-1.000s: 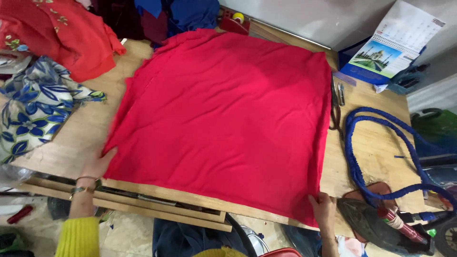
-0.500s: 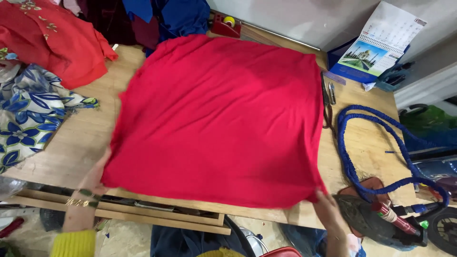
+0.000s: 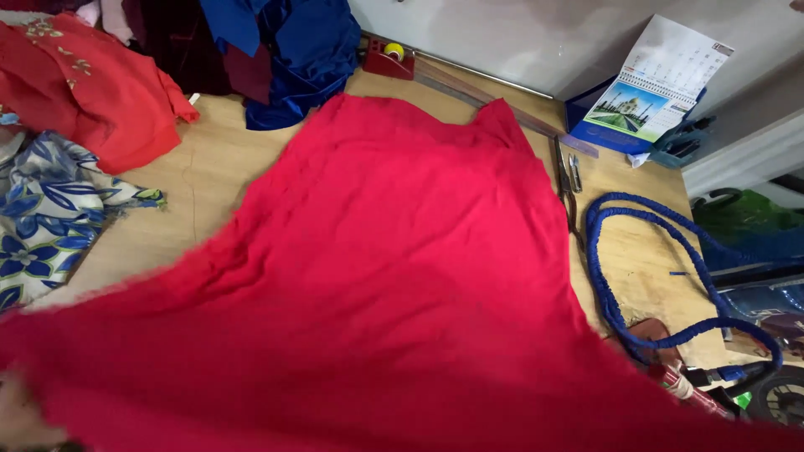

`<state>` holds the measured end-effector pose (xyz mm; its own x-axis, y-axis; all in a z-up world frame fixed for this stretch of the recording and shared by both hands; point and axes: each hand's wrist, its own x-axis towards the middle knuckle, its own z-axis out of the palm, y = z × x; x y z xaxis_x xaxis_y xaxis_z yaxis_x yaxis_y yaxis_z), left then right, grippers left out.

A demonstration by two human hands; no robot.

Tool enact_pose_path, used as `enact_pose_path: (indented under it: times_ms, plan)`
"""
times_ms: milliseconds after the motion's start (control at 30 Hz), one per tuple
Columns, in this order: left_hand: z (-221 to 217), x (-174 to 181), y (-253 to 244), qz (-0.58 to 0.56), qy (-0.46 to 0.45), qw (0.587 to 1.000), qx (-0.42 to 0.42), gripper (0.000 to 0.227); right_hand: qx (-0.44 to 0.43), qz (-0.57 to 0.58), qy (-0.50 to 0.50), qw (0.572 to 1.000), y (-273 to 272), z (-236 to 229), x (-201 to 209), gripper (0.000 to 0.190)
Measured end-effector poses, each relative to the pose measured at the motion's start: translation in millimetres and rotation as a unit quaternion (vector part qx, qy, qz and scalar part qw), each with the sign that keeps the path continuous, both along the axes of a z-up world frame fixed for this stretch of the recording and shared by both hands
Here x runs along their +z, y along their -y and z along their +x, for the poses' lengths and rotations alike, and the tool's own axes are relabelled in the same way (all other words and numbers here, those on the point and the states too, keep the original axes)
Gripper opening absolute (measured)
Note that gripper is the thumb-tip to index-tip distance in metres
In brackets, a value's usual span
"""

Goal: A person uses an industrial steam iron to press a large piece of red fabric on a wooden workbench, smoothing and folding the material as they go.

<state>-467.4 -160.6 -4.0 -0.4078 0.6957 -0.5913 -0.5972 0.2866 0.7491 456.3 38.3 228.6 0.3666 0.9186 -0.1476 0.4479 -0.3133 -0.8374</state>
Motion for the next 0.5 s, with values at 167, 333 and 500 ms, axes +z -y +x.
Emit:
enact_pose_path:
  times_ms: [167,333,500]
  plan:
    - [108,106,-151,-0.045,0.048,0.998,0.0,0.033,-0.063,0.045,-0.147,0.986,-103,-17,-40,0.034]
    - [120,159,-280,-0.035,0.134,0.99,-0.008,0.031,0.013,0.003,-0.267,0.964,-240,-84,-29,0.028]
    - [77,268,-407,0.136,-0.073,0.982,0.112,0.08,0.267,0.406,-0.217,0.847,-342,-83,93,0.064]
